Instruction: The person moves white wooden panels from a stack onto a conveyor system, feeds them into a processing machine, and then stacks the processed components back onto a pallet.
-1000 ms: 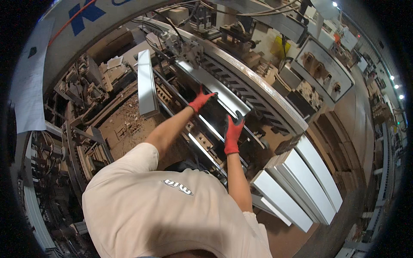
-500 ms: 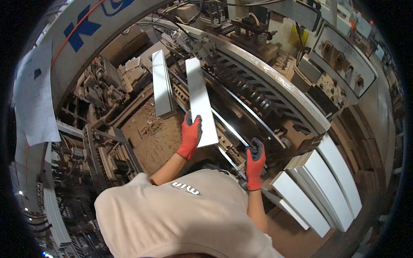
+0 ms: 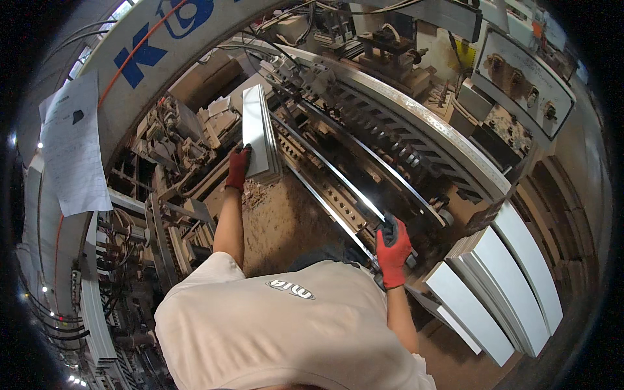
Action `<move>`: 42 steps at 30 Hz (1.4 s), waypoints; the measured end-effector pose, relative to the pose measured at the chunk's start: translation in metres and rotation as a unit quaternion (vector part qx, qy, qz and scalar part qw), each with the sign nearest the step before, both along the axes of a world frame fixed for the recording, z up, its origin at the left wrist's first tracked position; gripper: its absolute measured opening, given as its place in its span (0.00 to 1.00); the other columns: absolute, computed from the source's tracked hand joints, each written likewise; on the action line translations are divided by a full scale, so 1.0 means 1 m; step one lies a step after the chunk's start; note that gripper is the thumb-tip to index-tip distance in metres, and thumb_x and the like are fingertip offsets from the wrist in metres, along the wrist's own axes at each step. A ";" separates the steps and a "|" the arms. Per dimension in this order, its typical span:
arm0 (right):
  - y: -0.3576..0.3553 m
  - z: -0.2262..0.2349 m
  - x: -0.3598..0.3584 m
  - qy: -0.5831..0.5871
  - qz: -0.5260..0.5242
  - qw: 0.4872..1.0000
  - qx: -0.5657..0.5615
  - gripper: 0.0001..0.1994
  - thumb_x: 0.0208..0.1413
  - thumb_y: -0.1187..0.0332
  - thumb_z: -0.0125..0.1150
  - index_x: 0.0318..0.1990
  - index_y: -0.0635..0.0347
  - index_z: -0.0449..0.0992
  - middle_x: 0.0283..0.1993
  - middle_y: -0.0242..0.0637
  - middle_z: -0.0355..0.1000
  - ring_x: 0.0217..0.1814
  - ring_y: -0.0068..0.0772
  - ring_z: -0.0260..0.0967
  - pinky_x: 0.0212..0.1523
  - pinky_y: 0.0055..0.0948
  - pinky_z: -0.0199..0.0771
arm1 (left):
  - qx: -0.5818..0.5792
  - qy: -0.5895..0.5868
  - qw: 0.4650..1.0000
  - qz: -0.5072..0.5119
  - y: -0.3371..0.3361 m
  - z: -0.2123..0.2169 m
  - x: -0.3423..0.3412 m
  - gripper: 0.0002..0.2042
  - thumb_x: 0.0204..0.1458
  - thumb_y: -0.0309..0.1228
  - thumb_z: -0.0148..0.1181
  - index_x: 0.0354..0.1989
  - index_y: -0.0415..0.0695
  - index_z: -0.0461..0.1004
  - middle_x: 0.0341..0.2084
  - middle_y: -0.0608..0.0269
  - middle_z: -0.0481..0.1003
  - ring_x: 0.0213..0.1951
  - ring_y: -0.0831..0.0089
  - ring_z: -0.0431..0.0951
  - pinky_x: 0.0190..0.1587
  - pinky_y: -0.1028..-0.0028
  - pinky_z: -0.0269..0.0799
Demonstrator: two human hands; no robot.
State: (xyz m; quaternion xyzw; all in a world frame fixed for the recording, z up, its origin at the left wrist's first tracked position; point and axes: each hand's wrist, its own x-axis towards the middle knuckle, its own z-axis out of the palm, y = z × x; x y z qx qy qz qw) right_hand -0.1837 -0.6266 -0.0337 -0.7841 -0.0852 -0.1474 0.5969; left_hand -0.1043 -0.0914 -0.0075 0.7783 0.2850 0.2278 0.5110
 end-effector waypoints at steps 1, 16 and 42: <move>0.001 -0.002 -0.001 0.001 0.008 1.000 0.001 0.18 0.49 0.74 0.64 0.50 0.60 0.76 0.48 0.42 0.75 0.47 0.38 0.76 0.48 0.30 0.74 | -0.001 -0.024 1.000 0.005 0.020 -0.017 0.001 0.24 0.57 0.35 0.57 0.59 0.34 0.68 0.45 0.52 0.78 0.42 0.70 0.78 0.44 0.70 0.72; -0.131 0.112 -0.069 -0.018 0.042 0.976 -0.214 0.26 0.44 0.63 0.69 0.53 0.57 0.73 0.51 0.41 0.73 0.50 0.48 0.71 0.50 0.38 0.72 | -0.063 0.003 0.987 -0.144 -0.017 -0.010 -0.003 0.28 0.59 0.41 0.53 0.66 0.43 0.61 0.60 0.47 0.66 0.57 0.56 0.68 0.59 0.57 0.62; -0.245 0.105 -0.129 0.106 -0.077 0.818 -0.560 0.37 0.30 0.58 0.74 0.57 0.41 0.72 0.57 0.50 0.64 0.62 0.53 0.60 0.68 0.53 0.51 | -0.136 0.153 0.595 -0.778 -0.349 0.069 -0.042 0.39 0.53 0.39 0.65 0.69 0.37 0.53 0.68 0.56 0.57 0.68 0.67 0.56 0.68 0.69 0.49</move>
